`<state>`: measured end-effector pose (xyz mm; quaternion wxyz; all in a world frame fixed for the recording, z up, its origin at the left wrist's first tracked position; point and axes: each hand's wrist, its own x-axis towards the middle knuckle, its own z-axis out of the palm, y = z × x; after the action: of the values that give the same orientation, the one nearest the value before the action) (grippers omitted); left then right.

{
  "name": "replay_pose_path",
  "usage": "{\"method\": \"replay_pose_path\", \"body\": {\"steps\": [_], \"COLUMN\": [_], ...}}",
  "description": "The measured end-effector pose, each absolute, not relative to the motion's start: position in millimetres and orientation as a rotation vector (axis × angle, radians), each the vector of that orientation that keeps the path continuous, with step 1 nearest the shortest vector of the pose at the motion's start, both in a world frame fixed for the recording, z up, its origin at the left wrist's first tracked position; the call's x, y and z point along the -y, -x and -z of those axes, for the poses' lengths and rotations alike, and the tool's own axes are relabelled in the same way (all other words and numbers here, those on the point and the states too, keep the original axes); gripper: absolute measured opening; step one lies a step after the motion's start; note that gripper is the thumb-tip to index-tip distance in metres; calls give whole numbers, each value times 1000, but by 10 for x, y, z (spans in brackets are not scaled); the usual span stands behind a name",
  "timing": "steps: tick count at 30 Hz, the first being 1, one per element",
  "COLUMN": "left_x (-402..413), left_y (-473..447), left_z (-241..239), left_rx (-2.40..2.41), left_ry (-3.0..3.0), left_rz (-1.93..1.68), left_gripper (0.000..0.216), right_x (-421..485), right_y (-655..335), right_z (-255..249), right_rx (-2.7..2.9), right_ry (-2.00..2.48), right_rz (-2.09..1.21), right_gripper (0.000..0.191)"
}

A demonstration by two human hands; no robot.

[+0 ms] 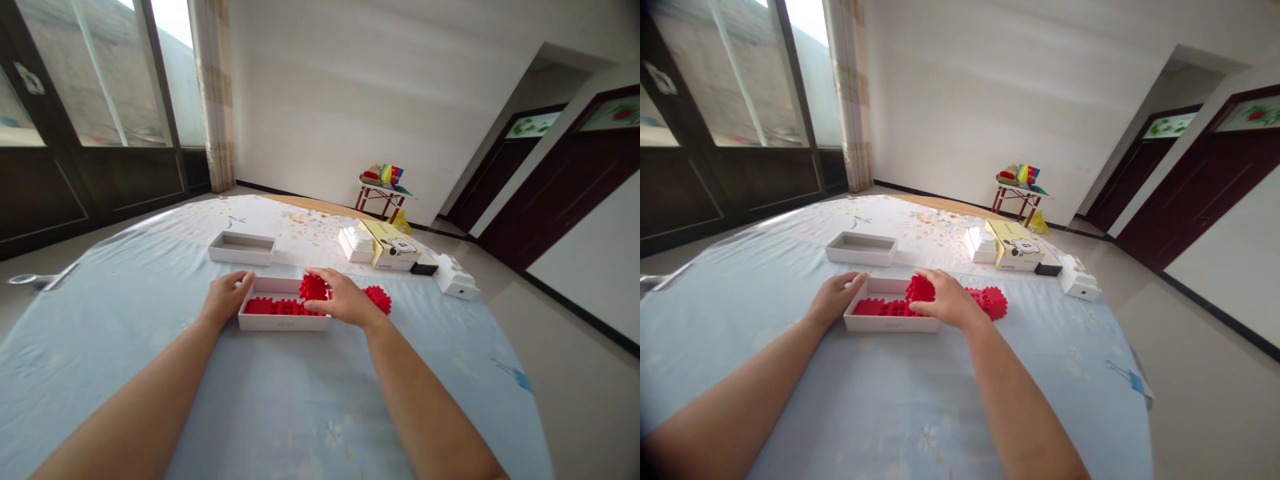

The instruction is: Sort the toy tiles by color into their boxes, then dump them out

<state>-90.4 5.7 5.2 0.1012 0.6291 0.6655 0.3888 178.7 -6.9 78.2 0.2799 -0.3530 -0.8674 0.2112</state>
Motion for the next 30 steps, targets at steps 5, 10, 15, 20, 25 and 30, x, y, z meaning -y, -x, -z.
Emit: {"method": "replay_pose_path", "body": {"steps": [5,10,15,20,25,30], "left_x": [-49,-56,-57,-48,-59,-66], "left_y": [896,897,891,884,897,904], "left_z": [-54,-43,-41,-54,-43,-46], "left_rx": [-1969,-1962,-1977,-1995,-1993,-2012], "left_ry": [-1870,-1872,-1894,-1903,-1920,-1914], "left_rz": [-1146,-1138,-1146,-1136,-1134,-1095], "left_gripper": [48,46,47,48,48,49], "right_x": [-9,-121,-140,-113,-69,-33], "right_y": [-1200,-890,-949,-1026,-962,-1076], "right_z": [-788,-710,-604,-506,-471,-549], "right_rx": [2516,2589,2509,2467,2529,2431], "right_ry": [850,859,872,930,804,858], "right_rz": [-545,-661,-806,-790,-719,-693], "right_gripper": [63,68,60,47,31,39]}}
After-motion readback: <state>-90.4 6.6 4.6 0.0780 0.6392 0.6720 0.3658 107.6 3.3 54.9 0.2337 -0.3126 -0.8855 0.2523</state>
